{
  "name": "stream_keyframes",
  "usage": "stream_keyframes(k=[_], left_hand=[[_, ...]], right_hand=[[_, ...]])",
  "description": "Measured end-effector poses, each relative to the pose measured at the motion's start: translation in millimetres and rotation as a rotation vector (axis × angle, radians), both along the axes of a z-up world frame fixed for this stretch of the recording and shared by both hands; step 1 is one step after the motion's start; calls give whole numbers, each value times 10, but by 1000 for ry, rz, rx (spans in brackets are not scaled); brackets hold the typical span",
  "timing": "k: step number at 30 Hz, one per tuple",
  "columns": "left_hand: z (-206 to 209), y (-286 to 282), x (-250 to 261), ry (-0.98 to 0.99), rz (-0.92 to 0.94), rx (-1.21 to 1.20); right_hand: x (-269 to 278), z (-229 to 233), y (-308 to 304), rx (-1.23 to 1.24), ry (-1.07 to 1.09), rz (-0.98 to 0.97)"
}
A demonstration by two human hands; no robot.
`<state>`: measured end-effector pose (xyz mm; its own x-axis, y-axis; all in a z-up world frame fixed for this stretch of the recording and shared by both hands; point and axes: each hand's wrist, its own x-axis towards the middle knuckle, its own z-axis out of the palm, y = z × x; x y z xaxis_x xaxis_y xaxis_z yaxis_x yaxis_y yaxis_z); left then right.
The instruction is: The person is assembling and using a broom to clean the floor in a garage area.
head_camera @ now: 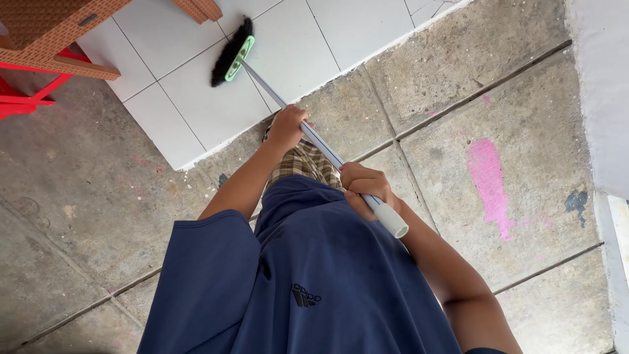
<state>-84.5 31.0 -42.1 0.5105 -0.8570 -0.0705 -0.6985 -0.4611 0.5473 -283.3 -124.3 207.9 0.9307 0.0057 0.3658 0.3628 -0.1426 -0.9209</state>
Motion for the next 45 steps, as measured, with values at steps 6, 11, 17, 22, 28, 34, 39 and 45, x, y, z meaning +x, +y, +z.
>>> stream_keyframes(k=[6,11,17,22,28,34,39,45], left_hand=[[114,-791,-530,220,-85,-168],[617,-1468,-990,294,-170,-253],[1129,-1648,-927,281,-244,-275],[1073,-1437,-555,238,-284,-220],[887,-1200,-145,84,-249,-165],[254,-1105,-2,172,-171,62],[432,-1627,-323,355,-210,144],[1053,-2336,-678,504,-316,96]], right_hand=[[-181,592,-347,-27,-14,-47],[-396,1108,-571,-86,40,-156],[-494,1286,-539,-117,-56,-246],[-395,1065,-490,-15,-156,-230],[-315,751,-501,87,-176,-218],[-153,271,-532,74,-87,-237],[-337,361,-648,77,-46,-410],[-503,770,-837,-28,-24,-553]])
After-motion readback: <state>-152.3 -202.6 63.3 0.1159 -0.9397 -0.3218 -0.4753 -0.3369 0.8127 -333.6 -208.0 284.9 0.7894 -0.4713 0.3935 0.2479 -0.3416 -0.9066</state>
